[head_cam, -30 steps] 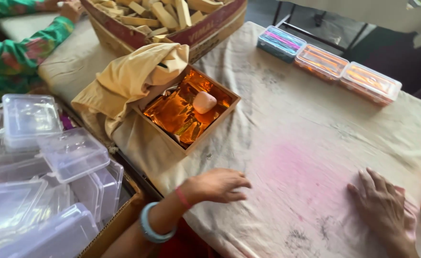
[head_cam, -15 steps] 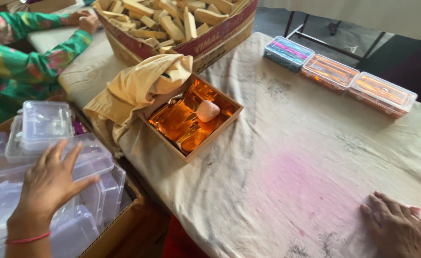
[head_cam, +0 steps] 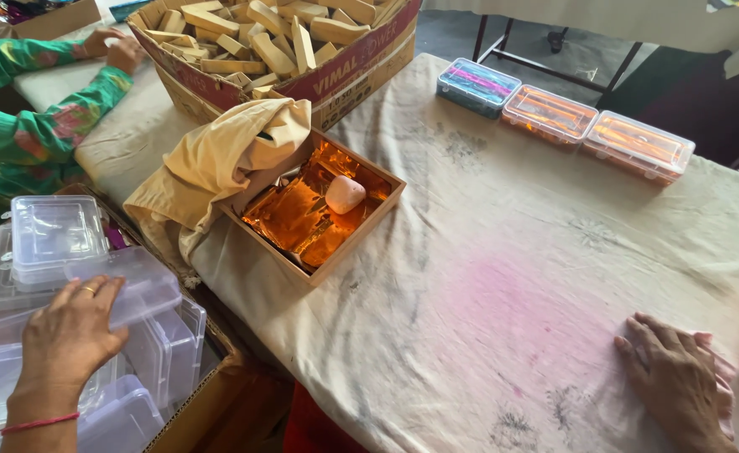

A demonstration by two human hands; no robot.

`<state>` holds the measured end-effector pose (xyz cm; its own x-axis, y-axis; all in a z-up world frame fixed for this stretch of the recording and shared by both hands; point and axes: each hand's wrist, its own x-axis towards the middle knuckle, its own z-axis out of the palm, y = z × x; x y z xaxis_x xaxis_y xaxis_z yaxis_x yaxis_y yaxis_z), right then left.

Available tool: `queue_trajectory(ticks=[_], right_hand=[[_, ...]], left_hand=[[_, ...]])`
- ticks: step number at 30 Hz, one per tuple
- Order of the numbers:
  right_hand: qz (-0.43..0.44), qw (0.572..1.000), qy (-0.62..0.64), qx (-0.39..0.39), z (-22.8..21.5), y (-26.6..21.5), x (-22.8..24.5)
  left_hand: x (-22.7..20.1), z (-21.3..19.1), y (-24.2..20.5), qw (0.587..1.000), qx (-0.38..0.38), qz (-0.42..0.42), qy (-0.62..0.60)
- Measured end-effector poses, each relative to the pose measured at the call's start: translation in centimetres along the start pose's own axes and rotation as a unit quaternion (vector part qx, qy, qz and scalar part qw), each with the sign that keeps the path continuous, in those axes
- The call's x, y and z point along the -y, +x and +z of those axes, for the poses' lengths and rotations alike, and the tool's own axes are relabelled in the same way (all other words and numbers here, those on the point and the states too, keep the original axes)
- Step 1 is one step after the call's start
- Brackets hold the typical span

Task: The person wipes a clear plastic container with a pink cloth, then places two orange foil-wrapped bars inside and closes the lid. Afterward, the person wipes two wooden pieces with the cloth and places them into a cardboard box.

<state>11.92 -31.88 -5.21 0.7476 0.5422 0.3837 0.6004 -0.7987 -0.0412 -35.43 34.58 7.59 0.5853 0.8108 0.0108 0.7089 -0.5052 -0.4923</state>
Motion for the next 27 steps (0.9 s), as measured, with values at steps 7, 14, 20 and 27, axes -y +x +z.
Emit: queue_trajectory(ticks=[7,14,20,27], right_hand=[[0.089,0.996,-0.032,0.001,-0.8,0.0,0.7],[0.153,0.985,-0.032,0.077,1.7,-1.4,-0.4],[0.144,0.981,-0.031,0.128,-1.9,-1.2,0.4],[0.155,0.984,0.057,-0.073,-2.9,-0.3,-0.3]], left_hand=[[0.9,-6.9,-3.3,0.982,-0.156,-0.038,-0.102],[-6.4,-12.3,-6.1,0.774,-0.473,-0.003,-0.421],[-29.2,-17.9,-0.4,0.550,-0.180,0.198,-0.791],[-54.0,-18.4,0.4,0.280,0.248,0.175,-0.911]])
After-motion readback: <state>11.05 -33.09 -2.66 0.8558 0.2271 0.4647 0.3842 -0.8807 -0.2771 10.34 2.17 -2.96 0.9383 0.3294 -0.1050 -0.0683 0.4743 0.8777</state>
